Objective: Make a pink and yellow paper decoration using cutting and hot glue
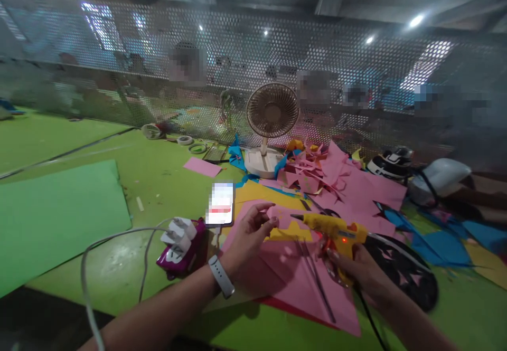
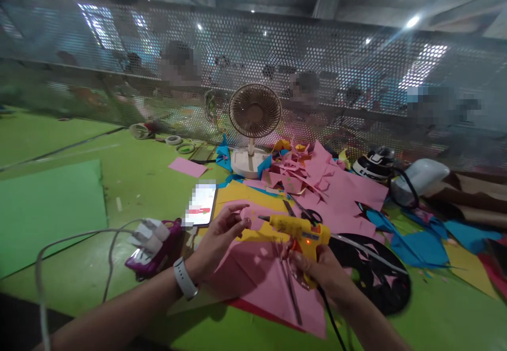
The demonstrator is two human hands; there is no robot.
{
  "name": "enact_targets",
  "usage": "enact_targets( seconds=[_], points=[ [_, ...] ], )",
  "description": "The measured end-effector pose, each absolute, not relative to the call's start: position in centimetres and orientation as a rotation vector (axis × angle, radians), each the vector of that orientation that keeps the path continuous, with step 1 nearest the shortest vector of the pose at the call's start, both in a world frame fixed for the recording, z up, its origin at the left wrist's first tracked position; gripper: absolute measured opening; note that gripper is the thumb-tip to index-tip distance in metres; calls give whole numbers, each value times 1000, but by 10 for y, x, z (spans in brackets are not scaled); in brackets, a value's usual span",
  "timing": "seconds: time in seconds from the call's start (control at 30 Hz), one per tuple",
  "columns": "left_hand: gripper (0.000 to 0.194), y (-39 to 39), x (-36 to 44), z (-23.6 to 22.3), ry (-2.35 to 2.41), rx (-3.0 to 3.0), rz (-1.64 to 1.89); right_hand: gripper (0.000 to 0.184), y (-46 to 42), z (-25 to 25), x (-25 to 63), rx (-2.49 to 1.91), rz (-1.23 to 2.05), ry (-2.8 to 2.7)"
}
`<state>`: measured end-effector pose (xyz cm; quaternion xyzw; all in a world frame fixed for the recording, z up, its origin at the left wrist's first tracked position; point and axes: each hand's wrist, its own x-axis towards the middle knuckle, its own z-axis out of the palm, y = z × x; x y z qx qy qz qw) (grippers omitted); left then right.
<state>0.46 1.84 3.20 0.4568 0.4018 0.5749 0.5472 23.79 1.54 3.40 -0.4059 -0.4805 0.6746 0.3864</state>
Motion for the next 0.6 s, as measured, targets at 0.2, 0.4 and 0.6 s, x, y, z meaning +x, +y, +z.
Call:
enact_targets(
  seconds=[0.2, 0.4, 0.6],
  points=[
    [35, 19, 5, 31, 960, 1120, 1348, 41, 6, 24, 237, -1219, 1523, -1329],
    [35, 18, 5, 30, 953, 1120, 1357, 47, 4, 22, 232, -1478, 1315, -1363],
    [35, 17, 4, 26, 951, 1175, 1350, 43, 6, 18, 234, -1518, 1320, -1444]
  ],
)
